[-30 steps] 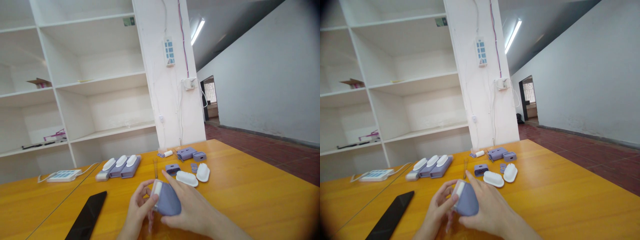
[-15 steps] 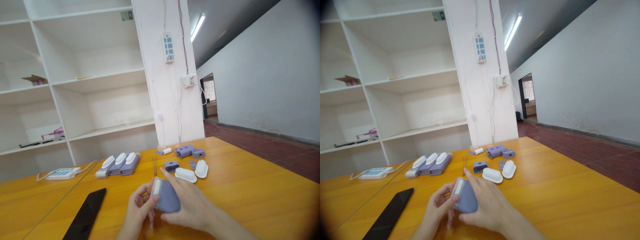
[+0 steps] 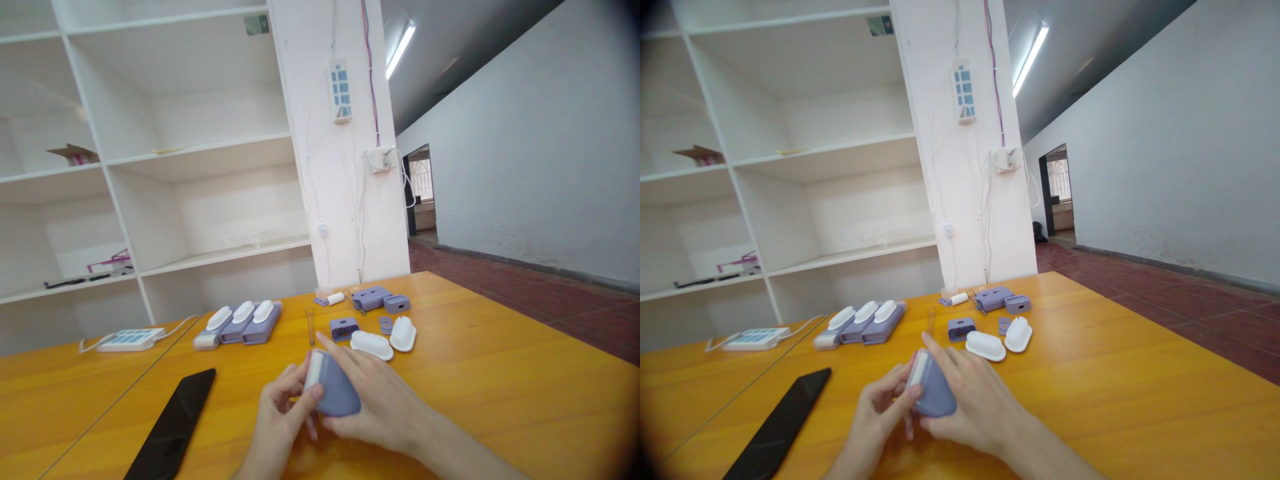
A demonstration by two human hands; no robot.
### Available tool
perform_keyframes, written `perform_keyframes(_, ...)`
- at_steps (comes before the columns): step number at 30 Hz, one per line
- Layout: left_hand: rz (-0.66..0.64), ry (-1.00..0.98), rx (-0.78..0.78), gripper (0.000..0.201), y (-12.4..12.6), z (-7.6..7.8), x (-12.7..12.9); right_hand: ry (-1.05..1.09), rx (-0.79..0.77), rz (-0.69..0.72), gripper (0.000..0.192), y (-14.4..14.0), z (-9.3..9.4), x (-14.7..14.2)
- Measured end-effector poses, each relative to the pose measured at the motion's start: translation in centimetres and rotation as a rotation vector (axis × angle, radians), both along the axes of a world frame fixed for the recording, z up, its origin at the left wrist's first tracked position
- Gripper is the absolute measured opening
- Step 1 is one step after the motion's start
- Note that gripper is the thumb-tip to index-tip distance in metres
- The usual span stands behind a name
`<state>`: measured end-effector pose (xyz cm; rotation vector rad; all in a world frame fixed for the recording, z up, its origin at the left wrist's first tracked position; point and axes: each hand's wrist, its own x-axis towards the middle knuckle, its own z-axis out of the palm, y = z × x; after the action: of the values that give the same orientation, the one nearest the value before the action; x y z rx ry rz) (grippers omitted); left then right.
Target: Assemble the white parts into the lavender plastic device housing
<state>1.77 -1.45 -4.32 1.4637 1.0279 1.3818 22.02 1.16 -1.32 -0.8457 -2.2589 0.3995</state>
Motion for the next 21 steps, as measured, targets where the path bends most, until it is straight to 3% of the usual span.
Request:
perform_keyframes(8,0.143,-0.03,0.031,0.052,1.4,0.9,0.3,0.125,-0.089,-0.16,0.106,0.8,-0.4,-2.9)
perform_keyframes(13,0.164,-0.145,-0.045,0.053,2.8,0.0,-0.4,0.193,-0.203,-0.158,0.104,0.2,-0.8,-3.7)
perform_keyframes(17,0.248,-0.206,-0.142,0.046,3.9,-1.0,-1.8,0.229,-0.327,-0.069,0.071,0.0,-1.0,-2.3)
perform_keyframes(21,0.306,-0.189,-0.163,0.039,4.4,-0.8,-3.1,0.215,-0.374,0.009,0.04,0.1,-1.3,-1.4)
